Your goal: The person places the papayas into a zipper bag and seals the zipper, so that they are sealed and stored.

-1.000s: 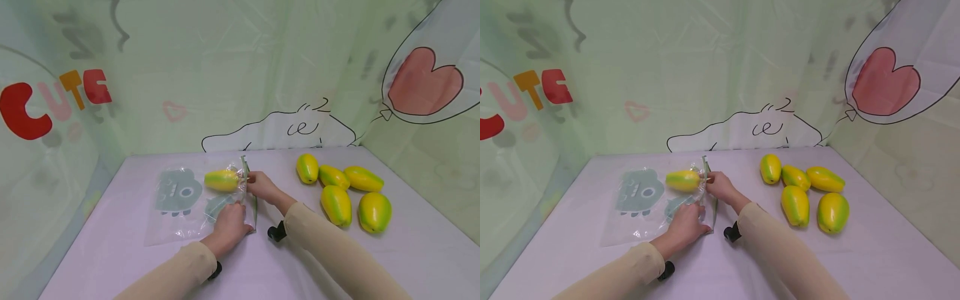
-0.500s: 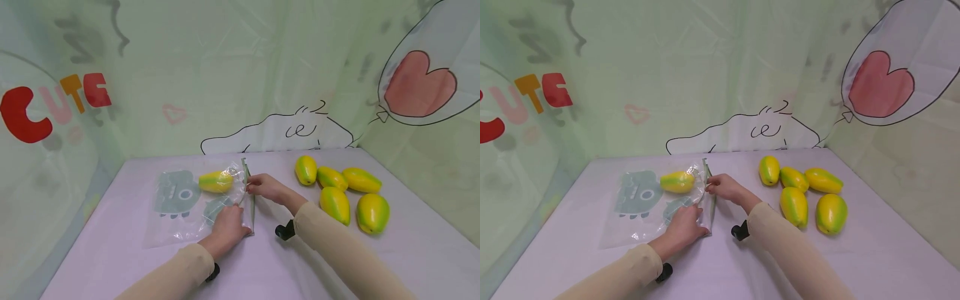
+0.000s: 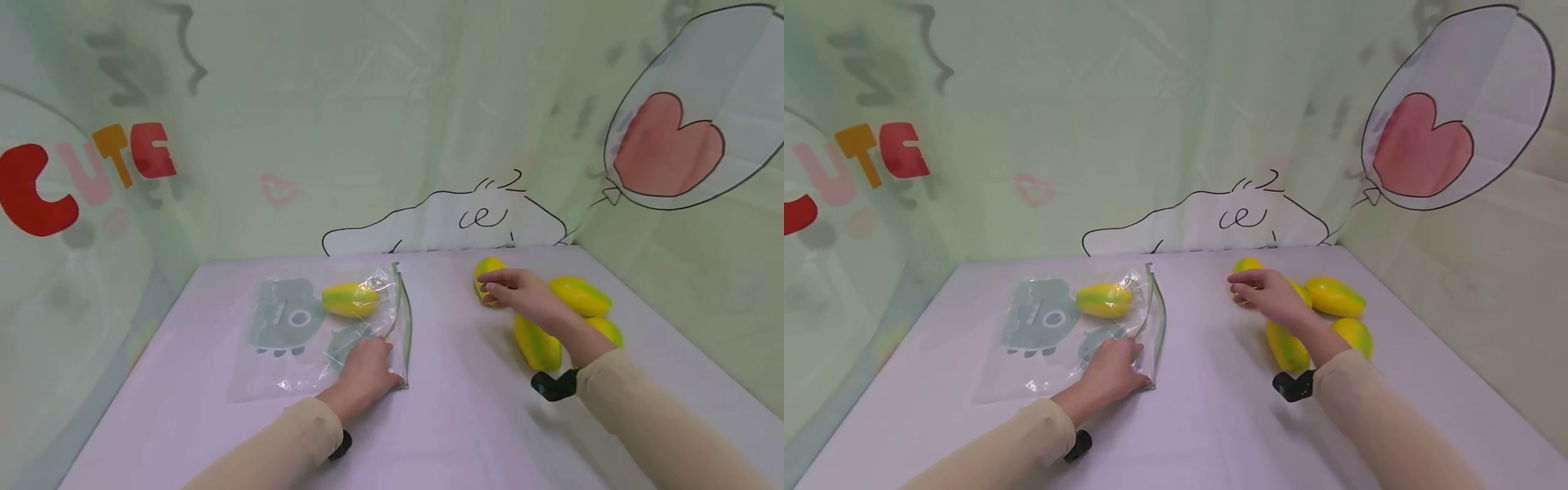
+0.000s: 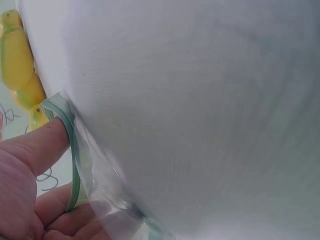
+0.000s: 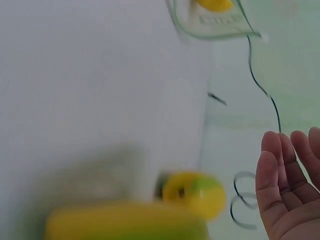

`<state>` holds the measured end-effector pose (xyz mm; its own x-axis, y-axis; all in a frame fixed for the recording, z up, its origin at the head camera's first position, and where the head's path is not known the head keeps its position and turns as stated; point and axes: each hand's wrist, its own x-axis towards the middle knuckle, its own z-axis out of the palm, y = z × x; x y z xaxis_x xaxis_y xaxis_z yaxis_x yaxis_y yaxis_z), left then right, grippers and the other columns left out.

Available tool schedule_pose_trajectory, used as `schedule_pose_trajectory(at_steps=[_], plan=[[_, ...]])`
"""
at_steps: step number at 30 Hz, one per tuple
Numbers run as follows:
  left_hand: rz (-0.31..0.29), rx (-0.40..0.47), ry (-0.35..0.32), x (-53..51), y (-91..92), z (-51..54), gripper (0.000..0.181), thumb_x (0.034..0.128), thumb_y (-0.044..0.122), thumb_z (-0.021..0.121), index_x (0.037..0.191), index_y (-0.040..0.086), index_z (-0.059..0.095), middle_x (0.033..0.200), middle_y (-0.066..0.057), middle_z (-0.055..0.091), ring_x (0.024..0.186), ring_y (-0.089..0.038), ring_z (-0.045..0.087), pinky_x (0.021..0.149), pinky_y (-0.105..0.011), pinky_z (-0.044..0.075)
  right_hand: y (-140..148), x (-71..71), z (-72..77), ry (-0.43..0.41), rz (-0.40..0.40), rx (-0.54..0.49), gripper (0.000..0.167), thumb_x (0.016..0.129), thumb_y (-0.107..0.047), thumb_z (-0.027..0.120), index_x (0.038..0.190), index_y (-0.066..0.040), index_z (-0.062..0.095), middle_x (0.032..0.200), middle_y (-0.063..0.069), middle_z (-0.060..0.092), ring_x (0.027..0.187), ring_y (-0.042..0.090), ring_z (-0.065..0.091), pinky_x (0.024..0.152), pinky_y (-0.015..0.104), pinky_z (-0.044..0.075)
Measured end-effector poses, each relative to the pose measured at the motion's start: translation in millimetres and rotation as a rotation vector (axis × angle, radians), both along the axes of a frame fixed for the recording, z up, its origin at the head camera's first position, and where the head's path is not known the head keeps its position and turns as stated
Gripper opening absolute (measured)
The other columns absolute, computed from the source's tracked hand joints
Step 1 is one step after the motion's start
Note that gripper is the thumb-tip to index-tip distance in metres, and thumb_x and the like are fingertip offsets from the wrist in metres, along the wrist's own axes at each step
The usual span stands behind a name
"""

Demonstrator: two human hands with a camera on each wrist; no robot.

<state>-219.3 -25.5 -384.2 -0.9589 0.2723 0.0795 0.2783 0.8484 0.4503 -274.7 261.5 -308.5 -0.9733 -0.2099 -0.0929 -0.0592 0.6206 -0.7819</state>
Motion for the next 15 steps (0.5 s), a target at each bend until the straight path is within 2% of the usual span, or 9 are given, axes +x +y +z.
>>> schedule_pose_trajectory(at_steps=[6, 9, 11, 12, 13, 15], plan=[[-0.001, -0.018, 0.019, -1.1, -4.0, -0.5, 0.041, 0.0694, 0.02, 0.093, 0.098, -0.001, 0.073, 0.091, -0.012, 0.069, 0.083, -0.027, 0.063, 0.081, -0.04, 0.055, 61.3, 15.9, 15.6, 0.062, -0.1, 0.062, 0.054, 0.111, -0.033, 0.039, 0.153, 0.0, 0.039, 0.149, 0.028, 0.049, 0.126, 0.035, 0.059, 0.095, 0.025, 0.057], [0.012, -0.019, 0.016, -1.0, -5.8, -0.1, 0.042, 0.0697, 0.021, 0.093, 0.1, 0.0, 0.074, 0.092, -0.011, 0.069, 0.084, -0.027, 0.063, 0.082, -0.039, 0.055, 88.0, 23.6, 20.0, 0.084, -0.158, 0.103, 0.058, 0.111, -0.038, 0.037, 0.154, 0.0, 0.037, 0.151, 0.029, 0.046, 0.112, 0.012, 0.065, 0.084, 0.01, 0.053], [0.019, -0.011, 0.003, -0.7, -6.5, 0.2, 0.044, 0.0704, 0.021, 0.093, 0.104, -0.001, 0.074, 0.094, -0.012, 0.069, 0.087, -0.028, 0.063, 0.084, -0.04, 0.055, 103.6, 28.6, 20.4, 0.091, -0.184, 0.122, 0.061, 0.111, -0.039, 0.036, 0.155, 0.003, 0.034, 0.153, 0.031, 0.042, 0.103, -0.001, 0.061, 0.081, 0.008, 0.052], [0.021, -0.007, -0.004, -0.6, -6.7, 0.0, 0.046, 0.0709, 0.021, 0.092, 0.106, -0.001, 0.074, 0.096, -0.012, 0.07, 0.088, -0.028, 0.063, 0.086, -0.04, 0.055, 110.3, 31.1, 19.9, 0.09, -0.198, 0.135, 0.063, 0.111, -0.04, 0.036, 0.155, 0.004, 0.033, 0.154, 0.032, 0.04, 0.103, 0.0, 0.06, 0.081, 0.009, 0.053], [0.021, -0.002, -0.01, -0.6, -6.8, 0.0, 0.047, 0.0712, 0.02, 0.092, 0.109, -0.002, 0.074, 0.098, -0.013, 0.07, 0.09, -0.028, 0.063, 0.087, -0.041, 0.055, 116.6, 33.7, 19.2, 0.079, -0.21, 0.138, 0.065, 0.11, -0.041, 0.035, 0.156, 0.005, 0.03, 0.155, 0.033, 0.038, 0.107, 0.004, 0.061, 0.087, 0.014, 0.055], [0.017, -0.001, -0.012, -0.5, -6.9, -0.5, 0.049, 0.0717, 0.02, 0.092, 0.111, -0.003, 0.074, 0.101, -0.014, 0.071, 0.092, -0.03, 0.064, 0.089, -0.041, 0.055, 128.0, 37.7, 16.0, 0.052, -0.235, 0.134, 0.07, 0.11, -0.044, 0.034, 0.157, 0.008, 0.024, 0.156, 0.037, 0.031, 0.122, 0.027, 0.058, 0.102, 0.035, 0.056]])
